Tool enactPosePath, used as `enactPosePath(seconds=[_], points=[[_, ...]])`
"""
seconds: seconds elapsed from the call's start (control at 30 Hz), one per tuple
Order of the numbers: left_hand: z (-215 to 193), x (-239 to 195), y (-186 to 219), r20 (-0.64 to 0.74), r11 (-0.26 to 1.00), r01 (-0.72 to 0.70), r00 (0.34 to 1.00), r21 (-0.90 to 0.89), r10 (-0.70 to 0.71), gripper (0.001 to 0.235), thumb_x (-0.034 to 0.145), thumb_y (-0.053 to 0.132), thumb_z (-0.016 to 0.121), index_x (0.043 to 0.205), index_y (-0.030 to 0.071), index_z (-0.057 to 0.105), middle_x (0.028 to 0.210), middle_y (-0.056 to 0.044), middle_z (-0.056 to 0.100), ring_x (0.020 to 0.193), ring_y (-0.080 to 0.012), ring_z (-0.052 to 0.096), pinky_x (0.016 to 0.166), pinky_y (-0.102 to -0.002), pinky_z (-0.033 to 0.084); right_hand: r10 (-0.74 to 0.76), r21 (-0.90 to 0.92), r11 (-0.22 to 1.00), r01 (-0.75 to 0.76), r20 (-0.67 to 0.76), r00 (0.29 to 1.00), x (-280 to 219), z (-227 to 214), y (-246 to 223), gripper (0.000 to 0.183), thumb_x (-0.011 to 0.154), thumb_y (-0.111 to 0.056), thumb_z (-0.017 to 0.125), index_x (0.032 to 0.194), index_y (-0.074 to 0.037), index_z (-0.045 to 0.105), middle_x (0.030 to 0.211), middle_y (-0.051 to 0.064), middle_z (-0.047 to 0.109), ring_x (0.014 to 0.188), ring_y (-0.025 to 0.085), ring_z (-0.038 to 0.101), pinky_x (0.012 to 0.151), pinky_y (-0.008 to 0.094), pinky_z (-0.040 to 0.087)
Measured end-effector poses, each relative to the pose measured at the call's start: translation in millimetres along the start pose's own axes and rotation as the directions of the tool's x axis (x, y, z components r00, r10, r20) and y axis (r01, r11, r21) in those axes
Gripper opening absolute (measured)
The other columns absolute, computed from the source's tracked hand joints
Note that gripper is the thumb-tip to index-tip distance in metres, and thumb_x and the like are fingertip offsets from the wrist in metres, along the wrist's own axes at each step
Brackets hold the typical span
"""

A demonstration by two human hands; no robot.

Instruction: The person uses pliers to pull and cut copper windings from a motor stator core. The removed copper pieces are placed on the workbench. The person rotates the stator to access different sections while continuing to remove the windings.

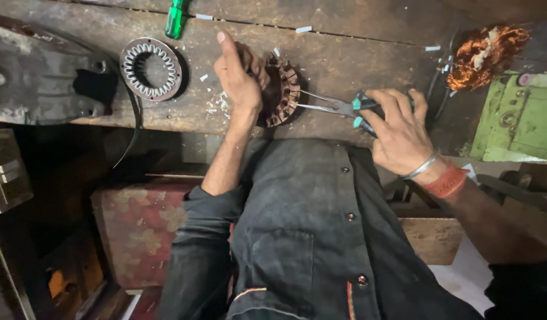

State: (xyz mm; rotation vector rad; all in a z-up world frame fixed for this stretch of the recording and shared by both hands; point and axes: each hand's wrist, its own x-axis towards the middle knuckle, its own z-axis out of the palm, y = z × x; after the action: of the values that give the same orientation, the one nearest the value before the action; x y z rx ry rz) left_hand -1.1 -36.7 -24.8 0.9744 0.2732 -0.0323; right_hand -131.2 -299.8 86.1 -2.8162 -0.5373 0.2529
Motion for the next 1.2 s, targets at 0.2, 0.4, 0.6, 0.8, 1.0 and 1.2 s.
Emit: enactPosePath(seconds=[0.2, 0.4, 0.6, 0.8, 1.0, 1.2], points=[[1, -1, -4, 0.015, 1.0, -0.022, 1.0, -0.006, 0.023, 0.063, 0.109, 0.054, 0.039, 0.064, 0.01, 0.032, 0.055, -0.005, 0.038, 0.04, -0.0143, 0.033, 0.037, -0.031, 0.024, -0.072, -0.122, 0.99, 0.072, 0.002, 0.997, 14, -2, -1, 0.051, 0.071, -0.007, 0.065, 0.122, -0.006, 0.07, 0.144, 0.015, 0.054, 0.133, 0.035, 0.048, 0.111, 0.057, 0.031], [-1, 1, -4, 0.026, 1.0, -0.006, 1.0, -0.025, 0.006, 0.062, 0.109, 0.053, 0.04, 0.063, 0.012, 0.03, 0.054, -0.003, 0.035, 0.039, -0.0124, 0.028, 0.036, -0.031, 0.022, -0.17, -0.253, 0.951, 0.176, 0.047, 0.984, 28, 3, 14, 0.037, 0.075, -0.013, 0.071, 0.111, -0.011, 0.074, 0.119, 0.006, 0.06, 0.103, 0.028, 0.055, 0.083, 0.044, 0.042], [0, 3, -2, 0.09, 0.998, -0.061, 0.994, 0.022, 0.059, 0.063, 0.108, 0.055, 0.04, 0.063, 0.011, 0.031, 0.052, -0.004, 0.036, 0.039, -0.0133, 0.029, 0.036, -0.031, 0.022, -0.206, -0.27, 0.939, 0.215, 0.06, 0.977, 26, 16, 29, 0.031, 0.071, -0.017, 0.072, 0.102, -0.012, 0.072, 0.112, 0.004, 0.061, 0.093, 0.027, 0.054, 0.079, 0.041, 0.045], [-6, 2, 5, 0.133, 0.999, 0.001, 0.991, 0.04, -0.006, 0.066, 0.106, 0.062, 0.036, 0.064, 0.012, 0.03, 0.054, -0.001, 0.03, 0.041, -0.0132, 0.029, 0.038, -0.03, 0.022, -0.189, -0.307, 0.939, 0.154, -0.087, 0.978, 3, 7, 28, 0.035, 0.08, -0.011, 0.07, 0.115, -0.007, 0.072, 0.145, 0.008, 0.057, 0.132, 0.03, 0.05, 0.107, 0.053, 0.033], [-11, 0, 10, 0.15, 0.996, 0.049, 0.987, 0.079, -0.06, 0.067, 0.105, 0.065, 0.034, 0.065, 0.012, 0.031, 0.055, -0.001, 0.029, 0.043, -0.0132, 0.028, 0.039, -0.03, 0.021, -0.07, -0.219, 0.974, 0.059, -0.047, 0.996, 1, 6, 27, 0.04, 0.077, -0.011, 0.067, 0.116, -0.002, 0.069, 0.151, 0.015, 0.053, 0.145, 0.034, 0.045, 0.115, 0.062, 0.025], [-12, 1, 11, 0.177, 0.995, 0.08, 0.98, 0.053, -0.088, 0.067, 0.105, 0.065, 0.033, 0.065, 0.012, 0.03, 0.056, -0.002, 0.031, 0.043, -0.0145, 0.029, 0.039, -0.031, 0.022, -0.181, -0.255, 0.954, 0.158, -0.068, 0.981, 24, 20, 17, 0.037, 0.08, -0.015, 0.067, 0.115, -0.004, 0.071, 0.143, 0.012, 0.056, 0.131, 0.031, 0.05, 0.109, 0.058, 0.033]])
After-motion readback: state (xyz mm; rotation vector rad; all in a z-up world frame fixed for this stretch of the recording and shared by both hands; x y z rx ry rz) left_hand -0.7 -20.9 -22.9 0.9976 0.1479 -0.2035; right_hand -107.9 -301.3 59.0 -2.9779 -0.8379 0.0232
